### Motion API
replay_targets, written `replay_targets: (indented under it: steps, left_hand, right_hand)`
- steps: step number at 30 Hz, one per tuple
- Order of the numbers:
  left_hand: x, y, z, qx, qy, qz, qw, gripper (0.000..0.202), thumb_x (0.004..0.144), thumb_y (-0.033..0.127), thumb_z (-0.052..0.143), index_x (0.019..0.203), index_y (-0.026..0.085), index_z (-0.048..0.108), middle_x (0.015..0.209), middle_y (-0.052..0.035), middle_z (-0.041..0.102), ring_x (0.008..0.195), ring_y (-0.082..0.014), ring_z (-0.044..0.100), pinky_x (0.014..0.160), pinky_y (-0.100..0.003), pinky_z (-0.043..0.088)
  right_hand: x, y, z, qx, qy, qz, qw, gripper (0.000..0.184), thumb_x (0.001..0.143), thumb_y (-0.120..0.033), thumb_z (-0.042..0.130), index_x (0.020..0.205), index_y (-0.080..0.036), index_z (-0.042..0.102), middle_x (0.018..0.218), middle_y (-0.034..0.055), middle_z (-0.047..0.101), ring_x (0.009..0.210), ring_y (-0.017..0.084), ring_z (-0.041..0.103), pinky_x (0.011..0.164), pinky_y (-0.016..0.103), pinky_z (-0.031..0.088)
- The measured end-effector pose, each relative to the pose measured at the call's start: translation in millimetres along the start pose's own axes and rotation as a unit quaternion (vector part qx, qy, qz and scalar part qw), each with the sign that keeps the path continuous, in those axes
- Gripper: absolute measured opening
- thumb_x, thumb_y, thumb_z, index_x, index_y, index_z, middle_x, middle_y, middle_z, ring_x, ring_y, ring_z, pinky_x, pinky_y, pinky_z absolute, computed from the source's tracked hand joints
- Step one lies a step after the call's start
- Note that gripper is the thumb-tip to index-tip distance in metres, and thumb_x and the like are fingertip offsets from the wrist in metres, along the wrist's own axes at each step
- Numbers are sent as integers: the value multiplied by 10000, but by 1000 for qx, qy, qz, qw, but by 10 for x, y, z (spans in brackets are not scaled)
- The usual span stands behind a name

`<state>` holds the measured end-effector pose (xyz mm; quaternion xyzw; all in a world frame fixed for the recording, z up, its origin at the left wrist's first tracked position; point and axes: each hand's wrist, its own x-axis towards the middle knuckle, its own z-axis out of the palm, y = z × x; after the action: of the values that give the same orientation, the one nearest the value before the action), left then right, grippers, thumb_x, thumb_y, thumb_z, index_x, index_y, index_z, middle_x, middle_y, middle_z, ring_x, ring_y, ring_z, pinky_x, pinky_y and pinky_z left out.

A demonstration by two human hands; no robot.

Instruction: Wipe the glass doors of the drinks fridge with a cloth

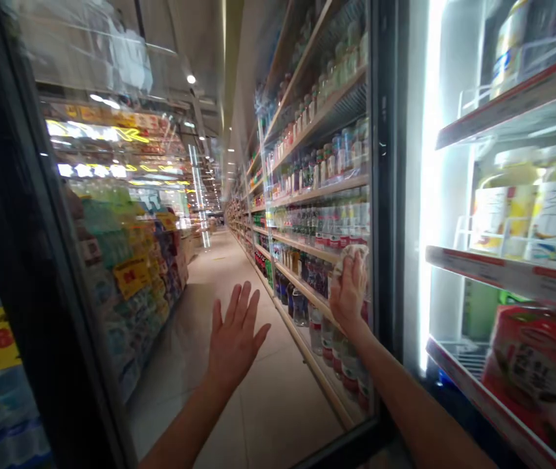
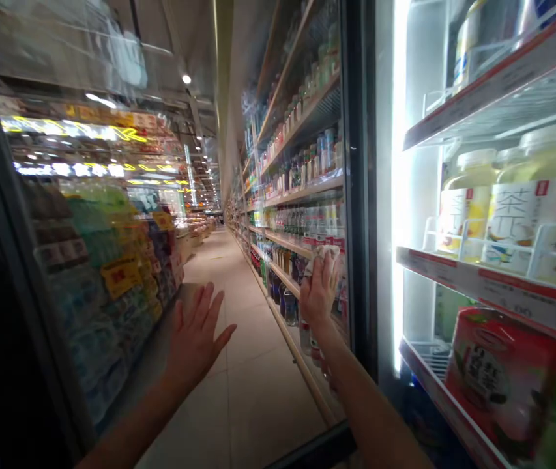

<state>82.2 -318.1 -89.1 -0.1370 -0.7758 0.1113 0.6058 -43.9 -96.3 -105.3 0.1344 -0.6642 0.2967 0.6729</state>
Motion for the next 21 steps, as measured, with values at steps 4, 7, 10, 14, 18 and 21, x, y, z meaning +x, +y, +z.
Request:
replay_targets:
  steps: [4, 7, 10, 14, 18, 21]
  left_hand:
    - [220, -47, -10, 11, 1, -7, 1000, 642, 881, 414, 463, 1427, 145, 261, 1418, -153, 395, 1359, -239, 300, 1139, -457, 100]
    - [288, -87, 9, 17, -6, -8, 1000, 641, 884, 407, 455, 1430, 141, 250, 1419, -153, 393, 1356, -243, 306, 1135, -462, 109]
    - [271, -107, 20, 13, -13, -7, 1000, 672, 880, 425, 461, 1441, 151, 214, 1409, -144, 412, 1354, -240, 313, 1135, -462, 109]
    - [244, -102, 26, 9, -18, -11, 1000, 706, 872, 445, 473, 1447, 154, 186, 1421, -144, 393, 1352, -247, 315, 1133, -464, 111]
    - [255, -106, 31, 17, -6, -3, 1000, 674, 883, 438, 452, 1441, 145, 213, 1418, -144, 396, 1335, -260, 345, 1127, -465, 124]
    - [265, -116, 14, 33, 2, 5, 999, 625, 895, 407, 434, 1428, 132, 256, 1398, -143, 425, 1318, -260, 373, 1123, -456, 138]
  right_hand:
    - [-149, -404, 19, 35, -70, -115, 990, 673, 873, -205, 393, 1478, -233, 101, 1528, 81, 219, 1421, 289, 120, 1094, 550, 241]
    - [-202, -434, -21, 42, -111, -204, 972, 678, 858, -188, 414, 1471, -266, 134, 1497, 51, 307, 1415, 257, 168, 1109, 495, 251]
    - [-34, -156, -33, 10, -63, -130, 990, 654, 877, -194, 401, 1468, -284, 137, 1508, 58, 281, 1409, 253, 192, 1106, 512, 246]
    - [191, -29, 26, -7, 19, 0, 1000, 630, 895, -221, 369, 1474, -239, 122, 1533, 103, 192, 1409, 288, 176, 1077, 565, 264]
    - [82, -308, 22, 17, -52, -123, 991, 662, 875, -214, 401, 1475, -239, 121, 1522, 86, 238, 1416, 281, 154, 1094, 539, 255]
    - [60, -256, -36, 24, -90, -208, 974, 667, 865, -198, 418, 1470, -265, 146, 1488, 62, 326, 1409, 250, 192, 1104, 493, 268]
